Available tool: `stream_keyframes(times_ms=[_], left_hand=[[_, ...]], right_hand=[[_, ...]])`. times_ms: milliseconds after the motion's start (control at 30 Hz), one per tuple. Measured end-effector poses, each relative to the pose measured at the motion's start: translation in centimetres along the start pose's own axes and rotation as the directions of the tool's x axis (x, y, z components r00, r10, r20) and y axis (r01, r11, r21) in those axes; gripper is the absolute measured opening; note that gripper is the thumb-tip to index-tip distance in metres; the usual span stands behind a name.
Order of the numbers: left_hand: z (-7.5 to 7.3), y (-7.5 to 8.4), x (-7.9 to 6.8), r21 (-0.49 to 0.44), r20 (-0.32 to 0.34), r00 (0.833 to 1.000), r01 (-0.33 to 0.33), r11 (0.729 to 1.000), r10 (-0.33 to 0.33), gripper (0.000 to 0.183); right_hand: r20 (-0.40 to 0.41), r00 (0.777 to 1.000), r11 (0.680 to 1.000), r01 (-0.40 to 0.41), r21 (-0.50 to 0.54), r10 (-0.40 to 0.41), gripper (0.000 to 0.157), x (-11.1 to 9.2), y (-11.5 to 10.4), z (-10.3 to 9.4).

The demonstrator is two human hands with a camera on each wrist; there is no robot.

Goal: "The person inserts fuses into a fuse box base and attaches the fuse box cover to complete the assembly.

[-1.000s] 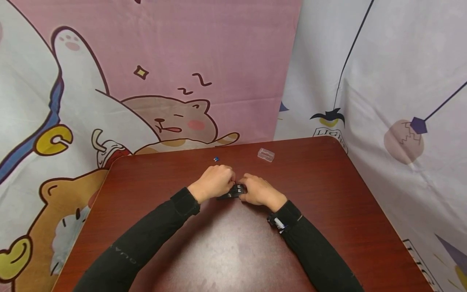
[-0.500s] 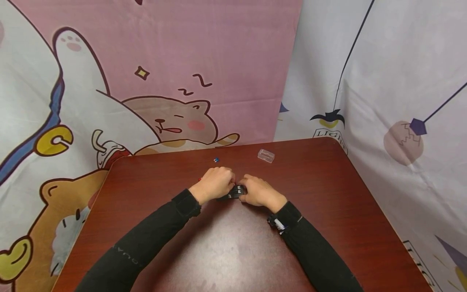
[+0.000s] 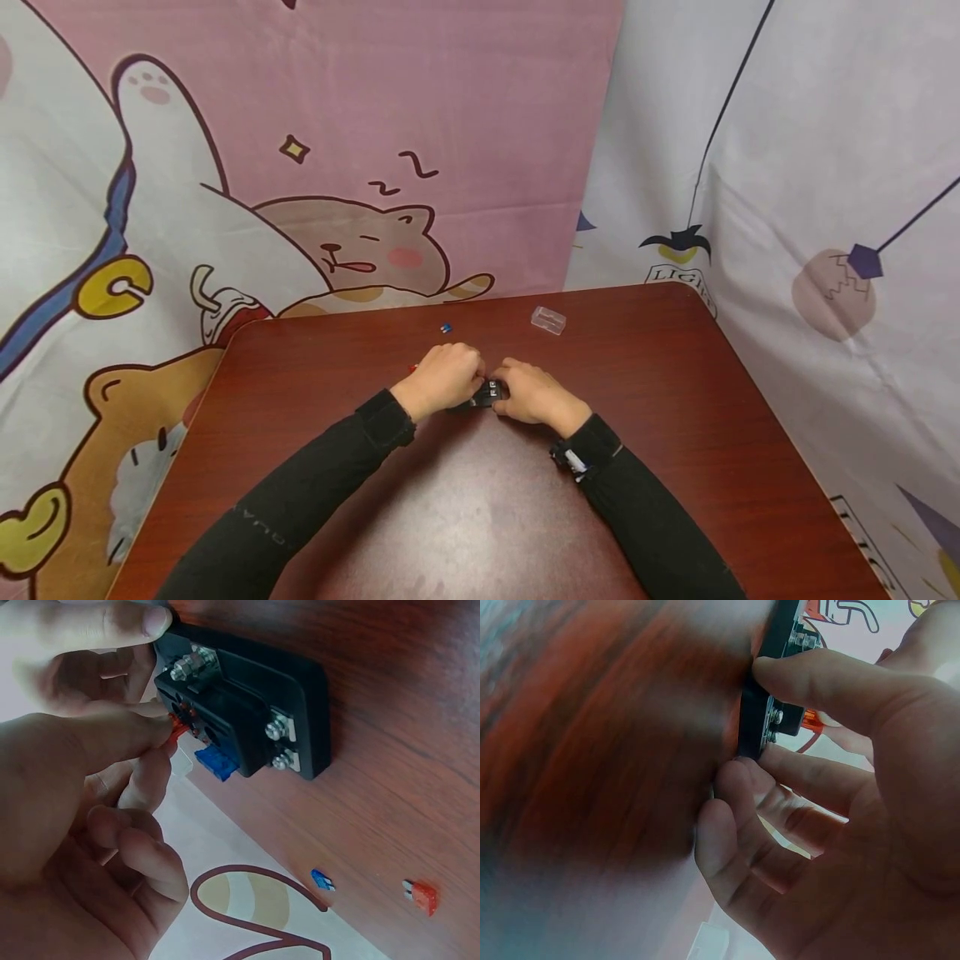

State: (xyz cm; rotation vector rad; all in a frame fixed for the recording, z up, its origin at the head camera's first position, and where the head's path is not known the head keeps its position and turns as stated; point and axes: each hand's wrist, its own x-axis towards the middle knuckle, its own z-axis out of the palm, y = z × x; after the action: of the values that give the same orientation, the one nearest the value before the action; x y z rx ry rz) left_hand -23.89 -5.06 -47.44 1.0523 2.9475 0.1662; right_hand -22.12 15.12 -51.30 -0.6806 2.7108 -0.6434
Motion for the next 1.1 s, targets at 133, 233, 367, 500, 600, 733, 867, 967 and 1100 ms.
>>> stream_keyframes(times_ms=[133,233,367,500,600,733,867,967,1100], left_hand=[[0.09,0.1,0.29,-0.011,0.003,1.0,0.005,1.0,-0.005,0.012],[0.16,0.27,0.55,0.003,0.014,1.0,-0.001,1.0,0.001,0.013],[0.1,0.62,0.81,0.048,0.021,1.0,-0.021,0.999,0.02,0.012],[-0.08,0.83,0.79,0.05,0.025,1.0,-0.014,0.999,0.013,0.012],[-0.12,0.82,0.62,0.026,0.04,0.999,0.009,1.0,-0.01,0.012],[0.07,0.79,0.69,-0.003,0.053,0.998,0.036,0.999,-0.035,0.012],[0.0,0.81,0.71,-0.007,0.046,0.998,0.045,0.999,-0.045,0.011],[-0.08,0.83,0.54,-0.002,0.037,0.998,0.044,0.999,-0.044,0.011],[0.09,0.75,0.23,0.019,0.023,0.999,0.048,0.999,-0.048,0.016]], right_hand=[[0.004,1.0,1.0,-0.004,0.004,0.004,0.048,0.0,0.1,0.01],[0.002,1.0,1.0,-0.001,-0.005,0.001,0.049,-0.02,0.19,0.03],[0.0,1.0,1.0,0.016,-0.023,-0.016,0.049,-0.05,0.26,-0.02],[-0.002,1.0,1.0,0.024,-0.019,-0.024,0.048,-0.02,0.31,0.09],[0.001,1.0,1.0,0.013,-0.015,-0.013,0.051,0.05,0.29,0.2],[0.006,1.0,1.0,-0.001,-0.016,0.001,0.054,0.07,0.41,0.23],[0.008,1.0,1.0,-0.007,-0.018,0.007,0.055,0.11,0.49,0.21],[0.006,1.0,1.0,-0.01,-0.02,0.01,0.054,0.14,0.49,0.21],[0.004,1.0,1.0,-0.007,-0.018,0.007,0.053,0.13,0.43,0.19]])
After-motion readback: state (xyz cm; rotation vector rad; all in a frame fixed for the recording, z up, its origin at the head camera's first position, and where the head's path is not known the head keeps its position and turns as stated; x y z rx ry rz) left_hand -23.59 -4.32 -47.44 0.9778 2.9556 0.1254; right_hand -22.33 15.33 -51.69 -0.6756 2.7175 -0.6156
